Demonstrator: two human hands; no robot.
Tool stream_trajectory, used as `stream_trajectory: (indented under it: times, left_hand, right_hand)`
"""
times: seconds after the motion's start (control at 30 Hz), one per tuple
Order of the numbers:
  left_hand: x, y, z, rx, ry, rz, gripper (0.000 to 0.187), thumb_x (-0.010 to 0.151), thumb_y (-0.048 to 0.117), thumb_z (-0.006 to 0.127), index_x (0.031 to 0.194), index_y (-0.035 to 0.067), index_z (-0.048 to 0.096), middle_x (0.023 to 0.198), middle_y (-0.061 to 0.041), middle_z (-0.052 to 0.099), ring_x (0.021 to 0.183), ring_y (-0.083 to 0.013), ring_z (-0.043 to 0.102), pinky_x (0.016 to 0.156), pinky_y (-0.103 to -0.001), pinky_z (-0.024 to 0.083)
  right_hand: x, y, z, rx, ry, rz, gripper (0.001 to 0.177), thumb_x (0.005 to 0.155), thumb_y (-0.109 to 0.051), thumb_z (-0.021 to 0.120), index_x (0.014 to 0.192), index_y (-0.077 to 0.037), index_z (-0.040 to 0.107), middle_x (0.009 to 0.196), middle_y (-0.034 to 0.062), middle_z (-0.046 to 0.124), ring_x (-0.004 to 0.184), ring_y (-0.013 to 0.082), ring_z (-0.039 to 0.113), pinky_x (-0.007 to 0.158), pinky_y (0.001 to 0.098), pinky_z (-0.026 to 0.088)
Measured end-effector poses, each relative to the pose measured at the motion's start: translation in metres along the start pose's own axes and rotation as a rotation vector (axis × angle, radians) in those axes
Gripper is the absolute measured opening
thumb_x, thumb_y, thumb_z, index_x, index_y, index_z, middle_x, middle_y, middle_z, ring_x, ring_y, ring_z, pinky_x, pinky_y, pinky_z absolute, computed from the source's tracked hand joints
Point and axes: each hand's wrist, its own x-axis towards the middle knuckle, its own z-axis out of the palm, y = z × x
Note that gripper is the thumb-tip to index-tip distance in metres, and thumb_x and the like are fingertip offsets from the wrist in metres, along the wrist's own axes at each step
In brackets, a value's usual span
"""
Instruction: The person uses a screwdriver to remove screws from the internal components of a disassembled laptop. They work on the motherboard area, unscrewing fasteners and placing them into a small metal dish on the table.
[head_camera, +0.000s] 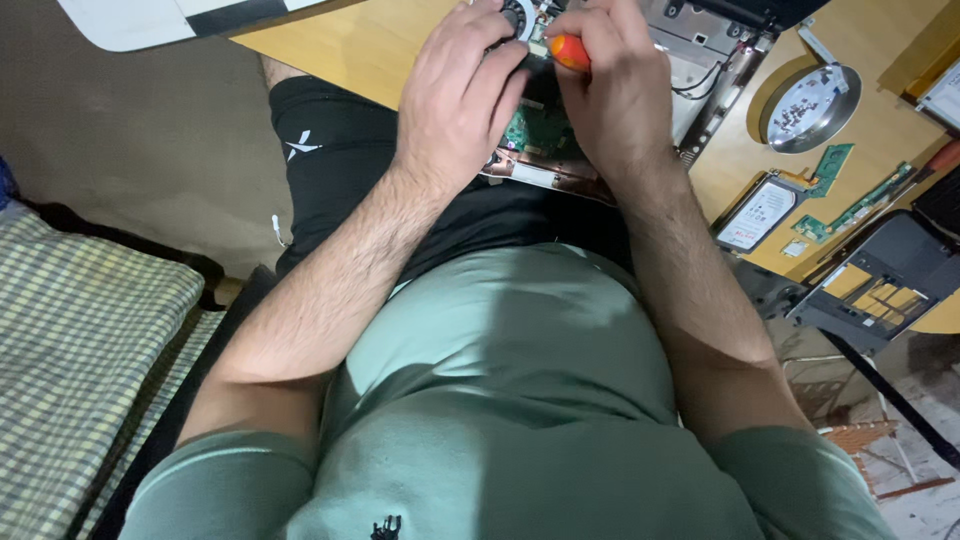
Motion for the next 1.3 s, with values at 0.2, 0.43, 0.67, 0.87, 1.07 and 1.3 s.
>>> stream_trajectory:
  times: [0.2, 0.43, 0.67, 0.87, 1.07, 1.3]
  left_hand:
    - [-0.008, -0.009, 0.008, 0.065, -0.051, 0.01, 0.019, 0.122, -0.001, 0.083, 0.138, -0.008, 0.079, 0.146, -0.027, 0.071, 0.144, -0.0521, 0.069, 0.131, -0.07, 0.056]
    - [-0.009, -0.01, 0.008, 0.113, -0.06, 0.035, 0.03, 0.119, -0.002, 0.088, 0.144, -0.004, 0.073, 0.146, -0.026, 0.068, 0.142, -0.051, 0.07, 0.128, -0.069, 0.06]
    - [-0.008, -0.008, 0.007, 0.11, -0.032, 0.012, 0.031, 0.114, -0.004, 0.091, 0.141, -0.003, 0.075, 0.147, -0.023, 0.067, 0.143, -0.0472, 0.068, 0.124, -0.065, 0.065]
    - [-0.009, -0.01, 0.01, 0.154, -0.058, 0.025, 0.03, 0.114, 0.0, 0.095, 0.139, -0.005, 0.08, 0.146, -0.024, 0.07, 0.146, -0.0469, 0.066, 0.127, -0.065, 0.063]
    - [-0.008, -0.009, 0.008, 0.139, -0.038, 0.015, 0.03, 0.113, -0.002, 0.092, 0.138, -0.001, 0.075, 0.146, -0.021, 0.069, 0.14, -0.0457, 0.07, 0.121, -0.062, 0.066]
    - [-0.009, -0.007, 0.009, 0.157, -0.041, 0.001, 0.029, 0.112, -0.004, 0.09, 0.137, -0.001, 0.077, 0.145, -0.02, 0.069, 0.138, -0.0438, 0.07, 0.117, -0.059, 0.067]
  right_hand:
    - [0.0, -0.003, 0.0, -0.072, 0.002, -0.027, 0.027, 0.111, 0.007, 0.083, 0.135, -0.005, 0.081, 0.132, 0.0143, 0.073, 0.1, 0.0404, 0.078, 0.071, 0.0503, 0.062]
    - [0.005, -0.011, -0.001, -0.16, 0.059, -0.095, 0.021, 0.112, 0.009, 0.082, 0.128, -0.004, 0.079, 0.128, 0.0121, 0.073, 0.1, 0.0345, 0.077, 0.067, 0.0448, 0.063]
    - [0.009, -0.015, -0.004, -0.037, 0.094, -0.164, 0.031, 0.105, 0.025, 0.076, 0.129, 0.006, 0.079, 0.129, 0.0204, 0.072, 0.104, 0.0381, 0.075, 0.081, 0.0453, 0.063]
    - [0.009, -0.014, -0.002, -0.049, 0.095, -0.167, 0.027, 0.105, 0.023, 0.071, 0.124, 0.005, 0.075, 0.124, 0.0187, 0.069, 0.102, 0.0369, 0.071, 0.076, 0.0466, 0.06]
    - [0.008, -0.013, -0.001, -0.062, 0.086, -0.147, 0.025, 0.107, 0.019, 0.073, 0.126, 0.003, 0.076, 0.127, 0.0168, 0.069, 0.102, 0.0372, 0.072, 0.069, 0.0465, 0.054]
    - [0.009, -0.01, 0.005, -0.041, 0.13, -0.185, 0.026, 0.103, 0.025, 0.074, 0.123, 0.007, 0.076, 0.122, 0.0199, 0.069, 0.103, 0.0368, 0.071, 0.074, 0.0457, 0.057]
